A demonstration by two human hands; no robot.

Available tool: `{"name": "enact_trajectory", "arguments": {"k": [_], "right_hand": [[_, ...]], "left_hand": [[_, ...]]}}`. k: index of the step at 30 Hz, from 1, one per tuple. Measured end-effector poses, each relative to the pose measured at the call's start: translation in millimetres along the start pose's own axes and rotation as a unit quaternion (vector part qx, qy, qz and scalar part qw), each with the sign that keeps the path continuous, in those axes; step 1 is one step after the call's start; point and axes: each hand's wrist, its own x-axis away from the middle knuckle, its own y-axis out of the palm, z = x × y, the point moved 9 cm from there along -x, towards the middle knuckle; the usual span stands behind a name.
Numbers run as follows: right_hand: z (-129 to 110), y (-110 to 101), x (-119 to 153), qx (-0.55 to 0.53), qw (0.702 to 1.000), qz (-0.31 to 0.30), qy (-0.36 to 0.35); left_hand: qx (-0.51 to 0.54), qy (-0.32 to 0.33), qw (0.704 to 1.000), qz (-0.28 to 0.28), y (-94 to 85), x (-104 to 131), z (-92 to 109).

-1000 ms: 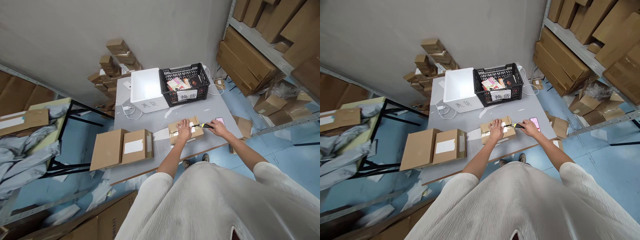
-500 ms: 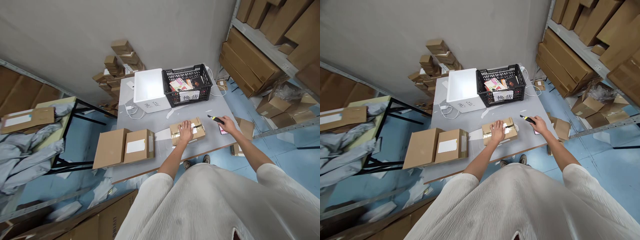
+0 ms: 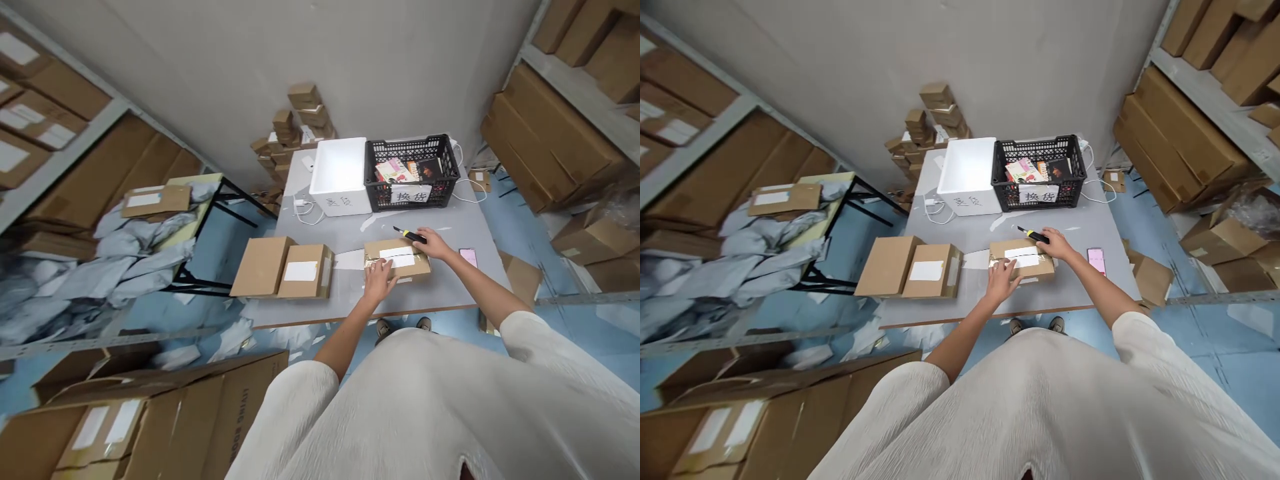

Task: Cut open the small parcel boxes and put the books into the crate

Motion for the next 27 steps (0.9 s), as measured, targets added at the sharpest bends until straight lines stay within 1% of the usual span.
{"name": "enact_trajectory", "arguments": {"k": [3,5,6,8,10,13,15,17,18,20,21,23,27], "right_hand": [[-12,24,-20,0.036,0.998,-0.052,0.001],[-13,34,-22,0.059,0.996,-0.072,0.001],[-11,34,-20,0.070,0.995,-0.071,0.004],[-2,28,-12,0.083,0.995,-0.051,0.020],[9,22,4,0.078,0.995,-0.038,0.041],[20,22,36,0.037,0.996,-0.046,0.072],[20,27,56,-0.012,0.995,-0.047,0.090],[16,33,72,-0.071,0.992,-0.043,0.094],[13,36,78,-0.094,0.990,-0.041,0.093],[11,36,85,-0.125,0.987,-0.033,0.093],[13,34,88,-0.134,0.986,-0.025,0.098],[22,26,91,-0.145,0.983,-0.003,0.116],[45,5,98,-0.149,0.974,0.047,0.163]], "left_hand": [[-0.002,0.004,1.000,-0.023,3.9,9,-4],[-0.005,-0.012,0.999,-0.030,5.5,8,-10],[-0.006,-0.026,0.999,-0.032,6.1,7,-15],[0.000,-0.057,0.998,-0.034,7.4,2,-23],[0.017,-0.074,0.997,-0.030,8.1,-6,-30],[0.058,-0.056,0.997,-0.005,3.9,-25,-29],[0.085,-0.031,0.996,0.010,-0.7,-42,-24],[0.098,-0.010,0.995,0.009,-3.4,-60,-18],[0.093,-0.007,0.996,0.006,-4.0,-68,-15],[0.062,-0.025,0.998,0.001,-3.6,-82,-8],[0.048,-0.038,0.998,0.002,-2.7,-87,-4],[0.036,-0.056,0.998,0.001,1.9,-95,12],[0.043,-0.072,0.996,-0.029,22.9,-102,54]]}}
